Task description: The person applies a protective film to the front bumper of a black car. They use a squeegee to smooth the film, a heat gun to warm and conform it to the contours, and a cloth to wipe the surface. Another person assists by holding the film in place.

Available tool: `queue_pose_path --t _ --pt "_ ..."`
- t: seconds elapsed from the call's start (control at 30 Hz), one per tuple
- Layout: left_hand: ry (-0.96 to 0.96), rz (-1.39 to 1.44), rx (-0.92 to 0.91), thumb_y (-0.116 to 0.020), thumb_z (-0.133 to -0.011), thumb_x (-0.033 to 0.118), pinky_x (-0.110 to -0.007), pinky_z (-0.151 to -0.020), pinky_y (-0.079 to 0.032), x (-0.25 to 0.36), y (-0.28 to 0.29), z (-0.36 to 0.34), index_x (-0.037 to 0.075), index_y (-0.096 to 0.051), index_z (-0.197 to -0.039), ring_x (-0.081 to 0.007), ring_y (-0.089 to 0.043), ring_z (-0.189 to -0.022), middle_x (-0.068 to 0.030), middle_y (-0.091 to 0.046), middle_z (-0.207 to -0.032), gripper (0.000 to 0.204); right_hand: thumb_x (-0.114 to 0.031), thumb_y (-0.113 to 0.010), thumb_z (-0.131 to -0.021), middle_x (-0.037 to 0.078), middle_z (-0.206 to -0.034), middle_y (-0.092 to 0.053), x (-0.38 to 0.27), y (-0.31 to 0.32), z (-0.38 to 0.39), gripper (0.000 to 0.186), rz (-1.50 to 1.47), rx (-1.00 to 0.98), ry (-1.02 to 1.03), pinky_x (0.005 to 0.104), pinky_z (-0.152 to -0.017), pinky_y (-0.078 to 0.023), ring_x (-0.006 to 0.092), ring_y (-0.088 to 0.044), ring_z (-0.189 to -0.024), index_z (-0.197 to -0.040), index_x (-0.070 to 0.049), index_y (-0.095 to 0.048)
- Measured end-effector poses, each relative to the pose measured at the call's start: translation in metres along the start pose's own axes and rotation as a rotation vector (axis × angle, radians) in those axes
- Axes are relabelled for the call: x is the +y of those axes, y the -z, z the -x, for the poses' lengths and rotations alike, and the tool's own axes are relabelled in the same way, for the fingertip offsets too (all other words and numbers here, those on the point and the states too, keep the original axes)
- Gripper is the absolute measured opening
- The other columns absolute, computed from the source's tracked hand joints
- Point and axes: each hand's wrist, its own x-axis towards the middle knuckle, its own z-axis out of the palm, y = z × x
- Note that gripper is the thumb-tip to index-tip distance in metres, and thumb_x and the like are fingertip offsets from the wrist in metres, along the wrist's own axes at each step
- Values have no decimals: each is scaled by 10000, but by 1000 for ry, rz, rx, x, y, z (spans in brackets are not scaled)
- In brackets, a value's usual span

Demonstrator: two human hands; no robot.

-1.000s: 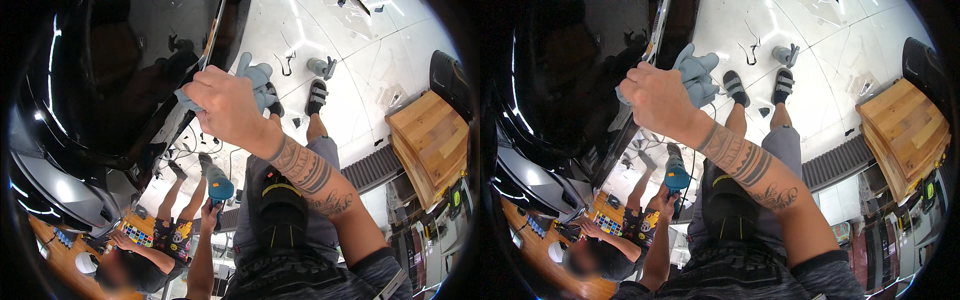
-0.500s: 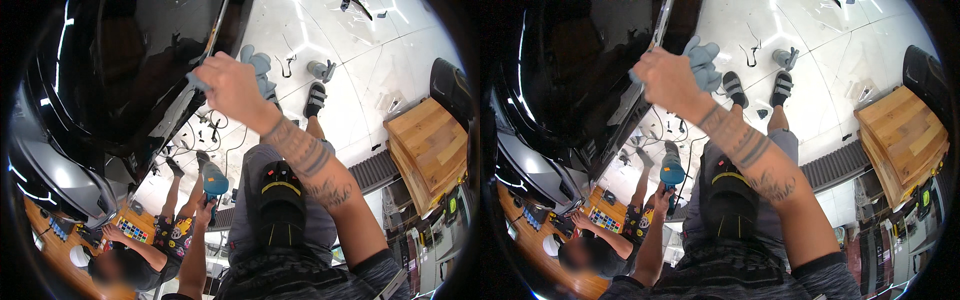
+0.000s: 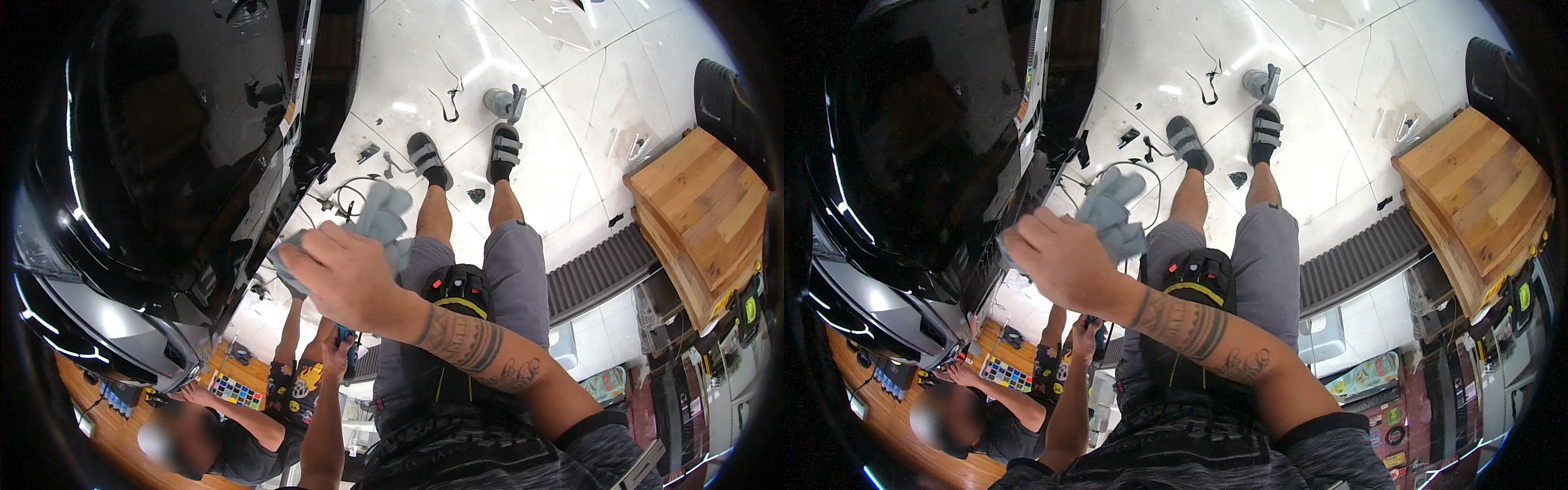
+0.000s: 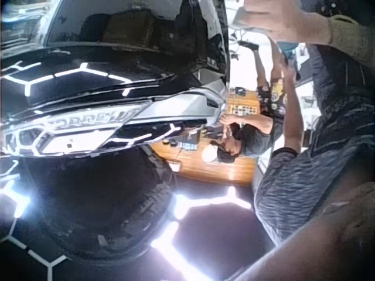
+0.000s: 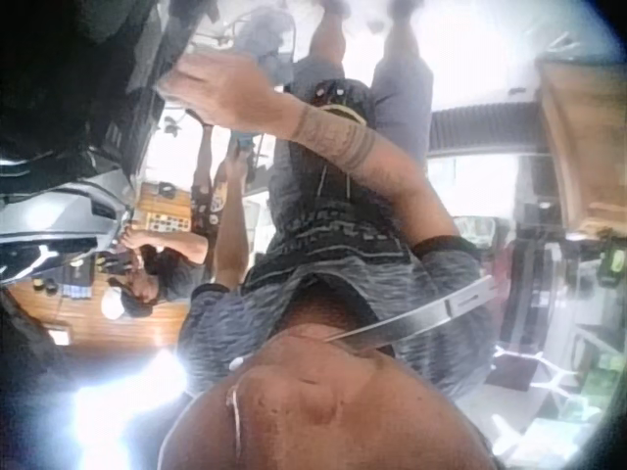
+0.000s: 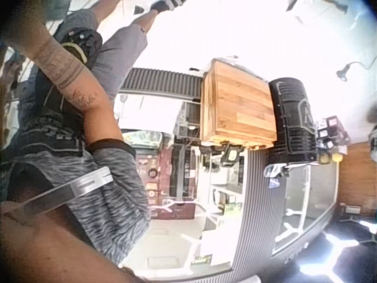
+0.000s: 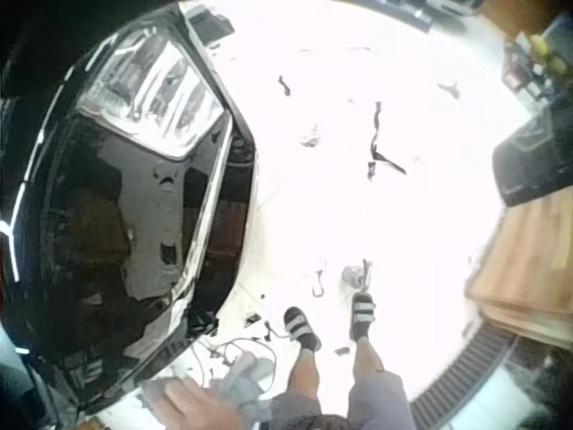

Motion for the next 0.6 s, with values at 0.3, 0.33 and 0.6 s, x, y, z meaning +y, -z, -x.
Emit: queue_pose_path --t 0.3,0.33,0.6 --pt "-1 2 -20 -599 -868 146 -230 -550 -463 -6 11 0 3 -569 -1002 -103 -560 -611 -32 -592 -782 198 -60 -652 -641 49 -726 -480 -9 -30 -45 293 32 182 71 295 -514 -423 197 -527 -679 -927 4 -641" --pt "0 45 -3 -597 -866 144 -231 -554 -471 -4 10 0 3 -567 -1006 -103 -561 -611 -33 -593 -784 200 -57 -659 -640 52 -722 -483 -8 -29 -46 283 47 153 58 298 -514 -426 203 -529 -677 -917 0 -642" --pt "-10 46 -14 -600 -835 169 -247 -550 -487 1 18 -5 -2 -558 -1035 -105 -556 -597 -38 -589 -777 266 -51 -639 -641 102 -795 -608 117 -28 -78 226 158 133 -24 398 -621 -491 290 -603 -790 -864 -51 -672"
